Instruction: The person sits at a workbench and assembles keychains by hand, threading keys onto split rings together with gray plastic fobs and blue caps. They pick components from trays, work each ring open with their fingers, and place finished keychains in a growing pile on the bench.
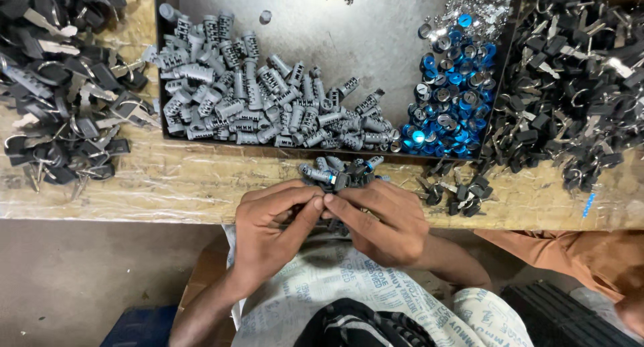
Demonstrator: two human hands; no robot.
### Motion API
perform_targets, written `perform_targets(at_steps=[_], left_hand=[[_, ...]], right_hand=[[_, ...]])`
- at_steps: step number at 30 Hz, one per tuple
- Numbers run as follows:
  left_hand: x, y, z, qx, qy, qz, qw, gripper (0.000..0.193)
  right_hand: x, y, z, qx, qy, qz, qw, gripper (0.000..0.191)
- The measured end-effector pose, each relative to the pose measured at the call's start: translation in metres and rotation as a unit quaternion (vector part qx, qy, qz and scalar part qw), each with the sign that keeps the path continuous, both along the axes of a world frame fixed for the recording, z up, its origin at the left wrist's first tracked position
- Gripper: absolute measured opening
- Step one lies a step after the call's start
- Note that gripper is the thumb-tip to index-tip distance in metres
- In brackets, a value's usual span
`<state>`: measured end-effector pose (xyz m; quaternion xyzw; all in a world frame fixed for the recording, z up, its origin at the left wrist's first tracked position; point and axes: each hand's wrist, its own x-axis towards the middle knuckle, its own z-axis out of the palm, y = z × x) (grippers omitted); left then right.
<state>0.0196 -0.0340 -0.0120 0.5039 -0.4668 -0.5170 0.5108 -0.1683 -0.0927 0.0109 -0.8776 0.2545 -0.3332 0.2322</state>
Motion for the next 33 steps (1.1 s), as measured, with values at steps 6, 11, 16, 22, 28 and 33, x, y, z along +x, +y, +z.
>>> perform_targets(at_steps=[6,11,16,22,28,33], left_hand=[[0.025,-0.006,-0.016,0.044,0.012,-0.054,0.998,0.006],[0.025,0.006,-0.034,0.176,0.205,0.025,0.963,0.008],[0.033,0.012,-0.045,0.167,0.193,0.103,0.961,0.012],[0.037,0.006,-0.042,0.19,0.189,0.084,0.96,0.013],[0.029,-0.016,-0.028,0.201,0.37,-0.037,0.906,0.016],[0.014,-0.03,-0.012,0.214,0.441,-0.117,0.864,0.015]], right_hand=[[0.009,-0.02,0.0,0.125,0.002,0.048,0.991,0.028],[0.003,-0.083,0.018,0.077,0.171,-0.052,0.981,0.031],[0.021,-0.132,-0.005,0.074,0.28,-0.015,0.957,0.04],[0.01,-0.141,-0.011,-0.004,0.319,-0.104,0.942,0.03],[0.006,-0.097,0.009,0.059,0.202,-0.139,0.968,0.028],[-0.009,-0.031,0.015,0.274,0.017,-0.097,0.957,0.024]])
